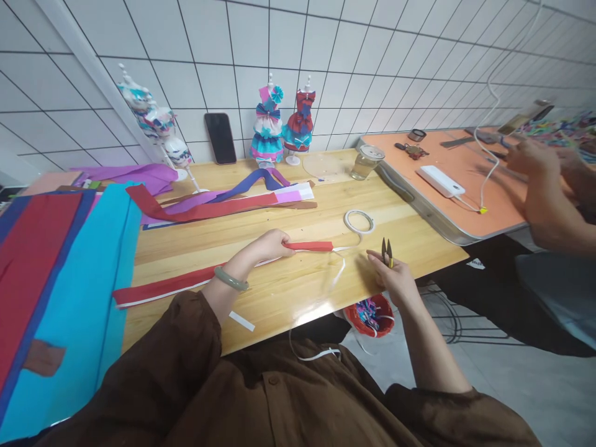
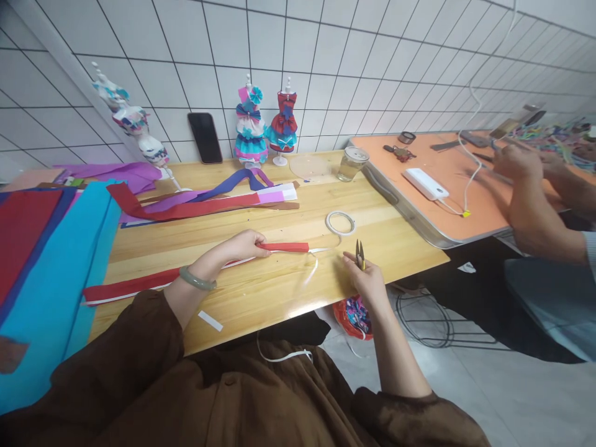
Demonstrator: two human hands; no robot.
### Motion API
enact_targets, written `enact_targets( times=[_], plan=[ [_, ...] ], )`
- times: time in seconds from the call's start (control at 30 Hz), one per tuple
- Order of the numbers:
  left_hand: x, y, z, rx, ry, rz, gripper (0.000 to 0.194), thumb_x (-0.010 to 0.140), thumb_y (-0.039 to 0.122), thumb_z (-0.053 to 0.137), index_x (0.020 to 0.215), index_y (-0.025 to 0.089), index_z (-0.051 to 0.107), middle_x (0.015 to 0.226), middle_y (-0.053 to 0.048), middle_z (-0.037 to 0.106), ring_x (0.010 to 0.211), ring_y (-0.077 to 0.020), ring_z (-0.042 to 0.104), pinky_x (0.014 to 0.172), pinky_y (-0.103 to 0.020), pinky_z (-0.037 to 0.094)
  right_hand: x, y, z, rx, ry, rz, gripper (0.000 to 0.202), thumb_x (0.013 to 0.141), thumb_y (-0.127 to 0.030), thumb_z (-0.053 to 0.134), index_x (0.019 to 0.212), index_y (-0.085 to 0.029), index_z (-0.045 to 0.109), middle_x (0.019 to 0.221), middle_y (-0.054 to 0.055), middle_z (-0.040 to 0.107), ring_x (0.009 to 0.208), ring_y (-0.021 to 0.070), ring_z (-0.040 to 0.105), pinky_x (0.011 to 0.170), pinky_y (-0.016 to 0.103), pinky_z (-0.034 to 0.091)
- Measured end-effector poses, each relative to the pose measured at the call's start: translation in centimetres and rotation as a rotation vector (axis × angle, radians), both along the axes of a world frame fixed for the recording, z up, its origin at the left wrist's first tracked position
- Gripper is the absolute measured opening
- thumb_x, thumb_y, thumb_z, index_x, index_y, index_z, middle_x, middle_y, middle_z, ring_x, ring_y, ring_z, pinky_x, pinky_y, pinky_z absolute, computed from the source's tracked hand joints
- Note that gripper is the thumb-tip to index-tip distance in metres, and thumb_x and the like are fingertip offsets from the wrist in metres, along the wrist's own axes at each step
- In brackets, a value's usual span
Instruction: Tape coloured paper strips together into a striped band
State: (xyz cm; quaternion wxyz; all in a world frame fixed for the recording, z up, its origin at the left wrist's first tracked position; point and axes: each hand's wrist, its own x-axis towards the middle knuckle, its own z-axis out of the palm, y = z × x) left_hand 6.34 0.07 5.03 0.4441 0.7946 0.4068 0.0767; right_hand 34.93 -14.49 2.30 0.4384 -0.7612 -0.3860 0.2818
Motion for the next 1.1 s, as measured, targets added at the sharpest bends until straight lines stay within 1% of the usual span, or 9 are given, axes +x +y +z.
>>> enact_targets(
  times=[0.13,0.23,0.43,0.53,0.63,0.7,0.77,0.9,1.1],
  plan=[
    [-0.4,0.1,0.1,0.017,0.039,-0.023,0.021,0.062,0.036,0.059,0.058,0.017,0.053,0.052,0.005,0.041,0.050,-0.0091,0.036,0.049,-0.024,0.025,1.9,0.9,-0.3,-0.107,-0.409,0.005,0.058,0.081,-0.054,0.043,0.112,-0.009,0.061,0.079,0.010,0.065,0.071,0.0208,0.060,0.059,0.029,0.045],
    [-1.0,0.1,0.1,0.042,0.052,-0.048,0.018,0.061,0.034,0.060,0.064,0.017,0.056,0.057,0.004,0.047,0.054,-0.0104,0.041,0.051,-0.024,0.029,3.6,2.0,-0.4,-0.239,-0.693,-0.029,0.053,0.087,-0.046,0.036,0.120,-0.010,0.055,0.103,0.017,0.063,0.094,0.0259,0.059,0.074,0.033,0.045],
    [-3.2,0.2,-0.2,0.066,0.091,-0.033,0.026,0.059,0.033,0.063,0.079,0.016,0.061,0.072,0.001,0.056,0.064,-0.0132,0.051,0.057,-0.024,0.037,4.2,3.1,-0.5,-0.325,-0.864,-0.123,0.044,0.086,-0.032,0.038,0.116,-0.005,0.055,0.102,0.026,0.055,0.092,0.0329,0.057,0.075,0.043,0.042],
    [-4.6,0.3,-0.5,0.073,0.129,0.002,0.032,0.057,0.033,0.065,0.084,0.016,0.063,0.077,-0.001,0.058,0.067,-0.0146,0.054,0.059,-0.025,0.039,3.9,3.8,-0.6,-0.286,-0.961,-0.125,0.039,0.084,-0.028,0.041,0.114,-0.010,0.057,0.111,0.025,0.052,0.103,0.0364,0.049,0.079,0.047,0.039],
    [-5.8,0.5,-0.7,0.086,0.166,0.017,0.034,0.058,0.034,0.065,0.086,0.016,0.064,0.078,-0.001,0.060,0.068,-0.0154,0.055,0.060,-0.025,0.040,3.9,5.3,-1.0,-0.130,-1.101,0.058,0.038,0.084,-0.022,0.040,0.118,-0.017,0.056,0.119,0.017,0.054,0.109,0.0326,0.044,0.082,0.045,0.038],
    [-6.5,0.5,-0.8,0.100,0.184,0.022,0.033,0.059,0.034,0.065,0.087,0.016,0.064,0.079,-0.002,0.061,0.070,-0.0159,0.056,0.061,-0.025,0.041,4.1,6.7,-1.3,-0.042,-1.158,0.249,0.040,0.083,-0.017,0.039,0.119,-0.017,0.055,0.113,0.014,0.060,0.107,0.0287,0.046,0.081,0.041,0.039],
    [-7.0,0.5,-0.8,0.103,0.183,0.039,0.033,0.059,0.032,0.066,0.088,0.016,0.064,0.081,-0.002,0.062,0.072,-0.0159,0.056,0.063,-0.025,0.042,4.2,7.9,-1.4,-0.016,-1.174,0.361,0.042,0.082,-0.015,0.038,0.120,-0.015,0.054,0.108,0.014,0.063,0.105,0.0270,0.049,0.081,0.039,0.039],
    [-7.6,0.4,-0.9,0.088,0.157,0.099,0.034,0.059,0.029,0.067,0.090,0.017,0.064,0.083,-0.001,0.063,0.074,-0.0156,0.057,0.064,-0.024,0.043,4.2,9.0,-1.0,-0.019,-1.183,0.452,0.038,0.083,-0.018,0.039,0.116,-0.014,0.058,0.103,0.014,0.065,0.098,0.0258,0.054,0.083,0.038,0.037],
    [-7.5,0.6,-1.4,0.204,0.121,0.131,0.032,0.063,0.019,0.062,0.095,0.018,0.064,0.092,-0.003,0.065,0.084,-0.0173,0.059,0.071,-0.025,0.044,5.1,8.0,-0.2,-0.071,-1.240,0.533,0.036,0.079,-0.014,0.040,0.108,-0.016,0.062,0.098,0.012,0.066,0.091,0.0238,0.056,0.081,0.035,0.035]
  ],
)
